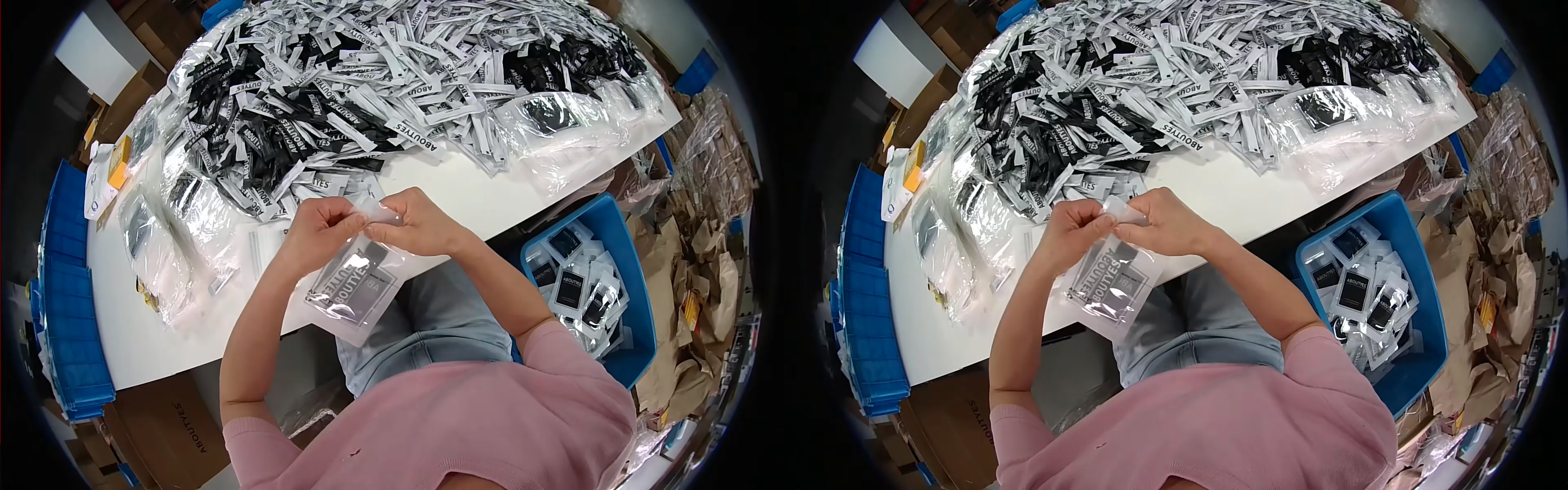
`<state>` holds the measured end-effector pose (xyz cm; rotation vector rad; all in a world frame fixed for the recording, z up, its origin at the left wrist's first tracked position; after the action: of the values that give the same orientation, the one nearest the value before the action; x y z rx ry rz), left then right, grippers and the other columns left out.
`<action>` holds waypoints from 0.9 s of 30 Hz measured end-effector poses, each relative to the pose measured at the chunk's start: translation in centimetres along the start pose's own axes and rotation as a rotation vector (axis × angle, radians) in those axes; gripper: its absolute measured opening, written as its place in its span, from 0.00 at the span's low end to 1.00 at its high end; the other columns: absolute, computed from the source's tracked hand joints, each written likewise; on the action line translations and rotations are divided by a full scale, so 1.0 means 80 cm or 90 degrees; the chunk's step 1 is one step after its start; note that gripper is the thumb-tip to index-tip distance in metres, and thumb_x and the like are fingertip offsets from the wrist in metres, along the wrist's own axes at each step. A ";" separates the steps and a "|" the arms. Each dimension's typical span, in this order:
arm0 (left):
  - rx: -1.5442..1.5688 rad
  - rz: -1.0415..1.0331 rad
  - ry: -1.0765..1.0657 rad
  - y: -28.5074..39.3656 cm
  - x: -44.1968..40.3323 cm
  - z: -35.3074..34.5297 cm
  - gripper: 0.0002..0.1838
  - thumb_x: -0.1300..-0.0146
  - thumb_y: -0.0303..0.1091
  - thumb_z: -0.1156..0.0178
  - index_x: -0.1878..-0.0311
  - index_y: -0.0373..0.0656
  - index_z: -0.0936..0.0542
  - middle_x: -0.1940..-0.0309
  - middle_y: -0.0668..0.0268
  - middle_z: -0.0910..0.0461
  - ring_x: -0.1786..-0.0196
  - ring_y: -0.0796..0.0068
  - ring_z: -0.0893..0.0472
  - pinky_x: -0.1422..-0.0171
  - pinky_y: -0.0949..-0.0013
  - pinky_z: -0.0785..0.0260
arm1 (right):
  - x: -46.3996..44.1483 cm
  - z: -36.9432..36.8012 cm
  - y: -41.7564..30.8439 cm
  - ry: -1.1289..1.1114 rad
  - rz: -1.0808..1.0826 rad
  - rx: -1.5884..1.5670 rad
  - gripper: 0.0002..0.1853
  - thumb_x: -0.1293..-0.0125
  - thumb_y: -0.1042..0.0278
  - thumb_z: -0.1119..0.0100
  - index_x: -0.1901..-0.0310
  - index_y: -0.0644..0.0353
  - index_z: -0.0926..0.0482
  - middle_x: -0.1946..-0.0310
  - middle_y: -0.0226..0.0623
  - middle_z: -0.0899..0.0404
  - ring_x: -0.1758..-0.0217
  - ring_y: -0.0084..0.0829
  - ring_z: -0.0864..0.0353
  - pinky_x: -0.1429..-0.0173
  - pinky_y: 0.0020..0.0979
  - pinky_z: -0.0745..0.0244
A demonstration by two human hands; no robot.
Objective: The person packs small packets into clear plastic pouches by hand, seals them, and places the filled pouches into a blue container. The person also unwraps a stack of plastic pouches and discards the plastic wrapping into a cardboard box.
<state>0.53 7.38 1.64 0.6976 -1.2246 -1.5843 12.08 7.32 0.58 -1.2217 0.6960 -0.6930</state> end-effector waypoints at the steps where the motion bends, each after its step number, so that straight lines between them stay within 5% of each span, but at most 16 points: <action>1: -0.037 -0.027 0.029 -0.001 0.000 0.003 0.11 0.43 0.31 0.41 0.76 0.34 0.23 0.86 0.74 0.32 0.80 0.88 0.38 0.77 0.76 0.44 | 0.001 0.001 0.002 0.005 -0.003 0.041 0.12 0.41 0.64 0.41 0.67 0.67 0.22 0.79 0.26 0.24 0.76 0.13 0.31 0.74 0.21 0.36; 3: -0.021 -0.031 0.048 -0.004 0.004 0.003 0.11 0.43 0.31 0.41 0.77 0.34 0.23 0.86 0.74 0.32 0.80 0.88 0.38 0.77 0.76 0.44 | 0.007 0.002 -0.001 0.012 -0.007 0.084 0.12 0.42 0.63 0.41 0.67 0.66 0.22 0.79 0.26 0.24 0.76 0.13 0.31 0.73 0.21 0.36; 7: -0.064 -0.001 0.075 0.002 0.020 0.015 0.11 0.43 0.31 0.41 0.77 0.34 0.23 0.86 0.72 0.31 0.81 0.86 0.38 0.77 0.74 0.44 | 0.025 0.014 -0.015 0.008 0.044 0.165 0.13 0.43 0.63 0.43 0.75 0.67 0.26 0.81 0.39 0.27 0.77 0.30 0.28 0.71 0.31 0.34; 9: -0.220 -0.071 0.074 0.027 0.028 0.006 0.09 0.45 0.31 0.41 0.78 0.36 0.23 0.86 0.66 0.29 0.82 0.77 0.32 0.77 0.69 0.39 | 0.030 0.008 -0.022 -0.007 0.094 0.266 0.13 0.43 0.64 0.44 0.76 0.66 0.27 0.79 0.40 0.27 0.76 0.37 0.26 0.70 0.34 0.32; 11: -0.522 -0.330 0.097 0.073 0.040 -0.023 0.04 0.51 0.29 0.37 0.75 0.39 0.21 0.83 0.62 0.26 0.79 0.66 0.26 0.75 0.65 0.36 | 0.033 -0.002 -0.036 0.026 0.141 0.352 0.10 0.43 0.66 0.45 0.76 0.64 0.27 0.77 0.42 0.27 0.72 0.45 0.26 0.67 0.38 0.30; 12: -0.525 -0.304 0.041 0.069 0.036 -0.037 0.05 0.53 0.31 0.36 0.75 0.41 0.20 0.80 0.60 0.24 0.75 0.58 0.25 0.74 0.59 0.34 | 0.034 -0.005 -0.035 0.024 0.141 0.353 0.10 0.43 0.66 0.45 0.76 0.64 0.27 0.77 0.42 0.27 0.72 0.45 0.26 0.67 0.38 0.30; 19: -0.509 -0.214 -0.043 0.050 0.024 -0.044 0.12 0.49 0.36 0.38 0.81 0.39 0.24 0.86 0.59 0.26 0.79 0.57 0.25 0.73 0.59 0.33 | 0.078 0.027 -0.032 0.077 0.165 0.362 0.07 0.43 0.66 0.43 0.71 0.61 0.22 0.76 0.41 0.22 0.72 0.41 0.23 0.67 0.36 0.28; 22: -0.417 -0.042 0.031 -0.013 0.033 0.004 0.10 0.51 0.37 0.36 0.76 0.40 0.20 0.84 0.59 0.25 0.78 0.57 0.24 0.70 0.61 0.31 | 0.149 0.132 -0.001 0.030 -0.016 0.459 0.08 0.46 0.66 0.41 0.71 0.61 0.21 0.76 0.41 0.22 0.72 0.41 0.23 0.68 0.34 0.28; 24: -0.412 -0.094 0.060 -0.043 0.056 0.019 0.09 0.53 0.35 0.34 0.75 0.39 0.20 0.81 0.59 0.24 0.77 0.61 0.24 0.70 0.64 0.31 | 0.224 0.219 0.022 0.001 -0.464 0.621 0.12 0.51 0.62 0.38 0.69 0.62 0.21 0.74 0.42 0.22 0.70 0.41 0.22 0.66 0.34 0.28; 25: -0.407 -0.144 0.088 -0.046 0.068 0.023 0.09 0.54 0.33 0.33 0.74 0.38 0.20 0.78 0.59 0.22 0.77 0.64 0.23 0.71 0.67 0.30 | 0.253 0.249 0.017 0.088 -0.453 0.696 0.14 0.53 0.60 0.37 0.68 0.62 0.21 0.73 0.43 0.22 0.69 0.41 0.22 0.64 0.34 0.28; 26: -0.454 -0.068 0.055 -0.058 0.073 0.021 0.16 0.57 0.32 0.31 0.63 0.39 0.20 0.64 0.57 0.22 0.64 0.61 0.22 0.59 0.65 0.28 | 0.274 0.266 0.010 0.174 -0.442 0.768 0.17 0.55 0.59 0.35 0.67 0.63 0.21 0.72 0.44 0.22 0.67 0.40 0.21 0.63 0.34 0.27; 27: -0.452 -0.069 0.054 -0.051 0.070 0.017 0.16 0.57 0.32 0.31 0.63 0.39 0.20 0.64 0.57 0.22 0.64 0.61 0.22 0.59 0.65 0.28 | 0.260 0.262 -0.012 0.266 -0.374 0.797 0.18 0.54 0.59 0.35 0.66 0.65 0.21 0.69 0.46 0.22 0.66 0.40 0.21 0.61 0.34 0.27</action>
<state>-4.04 2.77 -1.12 0.3618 -0.4976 -1.8957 41.14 2.96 3.57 -0.0693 0.0980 -1.5784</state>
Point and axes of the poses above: each hand's wrist, its own x-axis away from the middle knuckle, its own z-axis out of the back of the hand, y = z × x, the point moved 8 cm from there along -x, towards the middle knuckle
